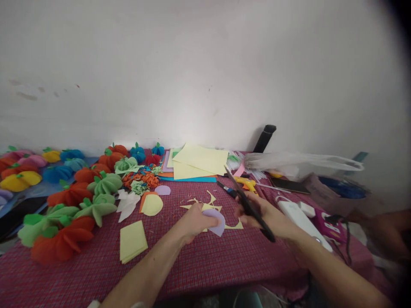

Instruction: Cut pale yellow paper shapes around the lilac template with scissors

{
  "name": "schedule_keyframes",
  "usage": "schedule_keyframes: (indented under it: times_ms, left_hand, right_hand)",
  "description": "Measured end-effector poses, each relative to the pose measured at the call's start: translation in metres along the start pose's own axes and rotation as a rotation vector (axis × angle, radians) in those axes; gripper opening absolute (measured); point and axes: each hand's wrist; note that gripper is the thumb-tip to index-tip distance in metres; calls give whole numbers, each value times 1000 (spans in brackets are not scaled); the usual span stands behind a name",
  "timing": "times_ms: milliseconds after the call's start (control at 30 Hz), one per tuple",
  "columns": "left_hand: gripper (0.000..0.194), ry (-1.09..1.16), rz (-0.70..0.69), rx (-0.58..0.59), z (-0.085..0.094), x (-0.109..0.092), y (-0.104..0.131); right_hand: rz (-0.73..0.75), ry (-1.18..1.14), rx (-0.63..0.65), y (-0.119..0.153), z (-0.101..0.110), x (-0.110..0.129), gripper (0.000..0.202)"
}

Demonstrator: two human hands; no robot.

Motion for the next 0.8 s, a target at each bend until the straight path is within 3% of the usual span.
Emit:
schedule_keyframes:
  times_ms: [167,500,800]
  left_hand:
    - [7,-12,-33,46,-2,-4,4]
    - [8,-106,-150,63,-4,9,-2]
    - [7,-193,-130,15,-5,12,-3]
  right_hand:
    - [118,2,0,-23,-33,8,42]
    - [172,121,28,-36,-43,8,32]
    - [157,65,34,-40,-47,7,31]
Point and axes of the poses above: each hand's wrist, its own y-axis away from the middle knuckle, its own z-axis out of the back of the hand, x = y × z, and after that the axes turned 4 degrees about y, right-handed
